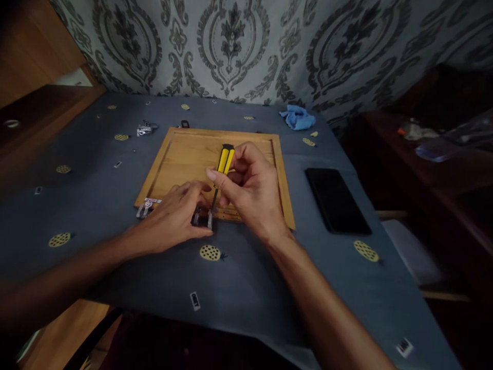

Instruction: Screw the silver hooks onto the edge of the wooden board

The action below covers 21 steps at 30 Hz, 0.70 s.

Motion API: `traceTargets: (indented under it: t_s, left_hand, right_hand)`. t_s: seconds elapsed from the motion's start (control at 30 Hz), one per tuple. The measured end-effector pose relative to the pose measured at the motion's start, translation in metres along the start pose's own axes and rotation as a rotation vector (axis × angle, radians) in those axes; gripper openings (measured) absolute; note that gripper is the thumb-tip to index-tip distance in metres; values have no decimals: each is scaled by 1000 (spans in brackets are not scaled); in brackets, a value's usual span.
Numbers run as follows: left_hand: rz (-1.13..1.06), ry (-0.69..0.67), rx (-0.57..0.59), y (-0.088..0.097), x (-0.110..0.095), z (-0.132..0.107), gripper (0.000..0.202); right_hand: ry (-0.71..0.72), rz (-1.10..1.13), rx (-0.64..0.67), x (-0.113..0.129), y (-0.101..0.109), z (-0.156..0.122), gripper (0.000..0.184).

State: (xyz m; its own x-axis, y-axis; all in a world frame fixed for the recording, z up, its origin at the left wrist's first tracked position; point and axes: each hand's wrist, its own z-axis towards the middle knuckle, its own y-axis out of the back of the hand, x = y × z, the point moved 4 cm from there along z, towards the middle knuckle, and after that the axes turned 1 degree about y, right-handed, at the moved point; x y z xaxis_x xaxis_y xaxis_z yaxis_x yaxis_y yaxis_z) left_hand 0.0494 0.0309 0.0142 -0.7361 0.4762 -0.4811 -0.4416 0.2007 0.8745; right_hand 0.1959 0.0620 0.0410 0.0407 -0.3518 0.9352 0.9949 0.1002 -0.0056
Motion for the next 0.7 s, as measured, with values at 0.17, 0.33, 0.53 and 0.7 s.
traceTargets:
  t_s: [0.17, 0.33, 0.53, 0.7]
  left_hand:
    - [-9, 0, -1, 1, -1, 0, 60]
    - [-14, 9, 1, 1, 0, 0, 63]
    - [-17, -1, -1, 0, 0, 0, 64]
    - [-13, 5, -2, -1, 1, 0, 64]
  right_hand:
    - [-8, -86, 100, 3, 2, -3, 32]
    - [104, -76, -129, 8, 13, -9, 19]
    - [76, -122, -111, 5, 14, -13, 19]
    - [66, -97, -77, 5, 10, -14, 18]
